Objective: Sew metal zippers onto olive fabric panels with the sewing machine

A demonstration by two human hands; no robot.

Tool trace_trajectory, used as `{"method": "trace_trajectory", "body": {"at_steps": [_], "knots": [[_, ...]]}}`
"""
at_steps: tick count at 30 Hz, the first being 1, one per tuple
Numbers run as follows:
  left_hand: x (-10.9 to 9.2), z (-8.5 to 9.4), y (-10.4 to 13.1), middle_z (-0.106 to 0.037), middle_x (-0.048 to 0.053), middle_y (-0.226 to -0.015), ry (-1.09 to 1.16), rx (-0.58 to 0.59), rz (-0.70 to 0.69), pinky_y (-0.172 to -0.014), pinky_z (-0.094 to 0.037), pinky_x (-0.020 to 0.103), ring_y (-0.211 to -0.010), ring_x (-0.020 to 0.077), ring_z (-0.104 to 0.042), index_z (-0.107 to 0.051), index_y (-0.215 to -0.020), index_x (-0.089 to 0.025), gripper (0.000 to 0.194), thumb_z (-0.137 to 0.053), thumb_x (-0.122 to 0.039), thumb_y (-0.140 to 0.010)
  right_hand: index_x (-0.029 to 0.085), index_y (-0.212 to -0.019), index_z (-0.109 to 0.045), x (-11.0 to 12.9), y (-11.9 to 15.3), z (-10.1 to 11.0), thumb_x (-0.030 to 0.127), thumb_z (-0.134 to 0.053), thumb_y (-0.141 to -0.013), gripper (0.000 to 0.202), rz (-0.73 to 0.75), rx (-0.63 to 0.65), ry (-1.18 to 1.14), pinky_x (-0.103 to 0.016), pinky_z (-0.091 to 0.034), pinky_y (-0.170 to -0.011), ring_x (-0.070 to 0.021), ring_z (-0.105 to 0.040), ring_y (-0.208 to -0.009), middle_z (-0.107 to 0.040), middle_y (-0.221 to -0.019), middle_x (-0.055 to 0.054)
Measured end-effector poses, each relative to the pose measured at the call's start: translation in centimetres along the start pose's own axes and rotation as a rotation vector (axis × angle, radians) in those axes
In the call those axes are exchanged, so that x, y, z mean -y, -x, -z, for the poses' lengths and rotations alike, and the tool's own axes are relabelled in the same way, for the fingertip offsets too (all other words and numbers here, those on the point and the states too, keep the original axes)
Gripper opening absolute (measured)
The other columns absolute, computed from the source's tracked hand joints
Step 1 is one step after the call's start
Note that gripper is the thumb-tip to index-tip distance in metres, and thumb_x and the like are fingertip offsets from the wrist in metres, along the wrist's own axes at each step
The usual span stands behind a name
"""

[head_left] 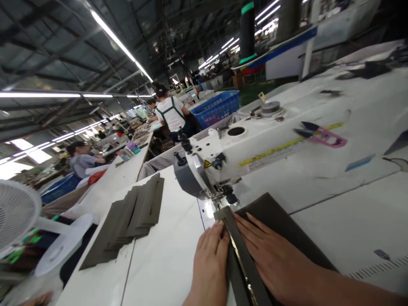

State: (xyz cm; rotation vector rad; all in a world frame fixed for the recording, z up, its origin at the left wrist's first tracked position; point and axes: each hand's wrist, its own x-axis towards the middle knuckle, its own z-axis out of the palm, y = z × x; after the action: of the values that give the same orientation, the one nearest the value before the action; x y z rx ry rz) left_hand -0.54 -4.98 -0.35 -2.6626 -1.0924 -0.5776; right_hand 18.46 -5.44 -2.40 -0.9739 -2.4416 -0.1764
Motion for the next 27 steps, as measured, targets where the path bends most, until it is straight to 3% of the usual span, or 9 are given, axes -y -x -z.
{"method": "trace_trajectory", "body": {"at_steps": [4,9,18,27], "knots": [[0.1,-0.7,-1.0,-0.060,0.013,-0.107,0.009,-0.044,0.098,-0.077,-0.056,0.039,-0.098,0.0228,-0.059,-0.059,-0.101,-0.015,0.022,-0.040,-0.014,-0.092,0.010,-0.138,-0.031,-1.2,-0.4,-0.7,0.015,-0.044,-0.079,0.060,0.060,-0.023,0.032,-0.046,-0.041,-0.098,-0.0281,-0.040,-0.124,-0.041,-0.136,-0.015],[1.1,-1.9,-2.6,-0.063,0.012,-0.100,-0.018,-0.117,0.091,-0.074,-0.056,0.037,-0.089,0.0208,-0.061,-0.060,-0.094,-0.013,0.019,-0.041,-0.011,-0.091,0.010,-0.138,-0.030,-3.1,-1.1,-2.0,0.012,-0.042,-0.079,0.061,0.074,-0.029,0.059,-0.044,-0.042,-0.097,-0.0251,-0.046,-0.119,-0.045,-0.133,-0.015],[1.3,-2.4,-2.8,-0.063,0.013,-0.102,-0.002,-0.136,0.099,-0.075,-0.056,0.035,-0.091,0.0204,-0.061,-0.059,-0.096,-0.012,0.020,-0.040,-0.009,-0.091,0.006,-0.138,-0.028,-4.1,-1.5,-2.2,0.011,-0.041,-0.073,0.067,0.160,-0.079,0.125,-0.042,-0.049,-0.090,-0.0263,-0.051,-0.114,-0.052,-0.127,-0.016],[1.3,-2.9,-2.9,-0.061,0.015,-0.103,0.015,-0.112,0.096,-0.077,-0.055,0.037,-0.094,0.0224,-0.059,-0.058,-0.100,-0.009,0.023,-0.037,-0.009,-0.091,0.008,-0.139,-0.028,-4.2,-1.4,-1.8,0.013,-0.042,-0.078,0.062,0.109,-0.014,0.027,-0.042,-0.042,-0.098,-0.0243,-0.046,-0.119,-0.050,-0.129,-0.014]]}}
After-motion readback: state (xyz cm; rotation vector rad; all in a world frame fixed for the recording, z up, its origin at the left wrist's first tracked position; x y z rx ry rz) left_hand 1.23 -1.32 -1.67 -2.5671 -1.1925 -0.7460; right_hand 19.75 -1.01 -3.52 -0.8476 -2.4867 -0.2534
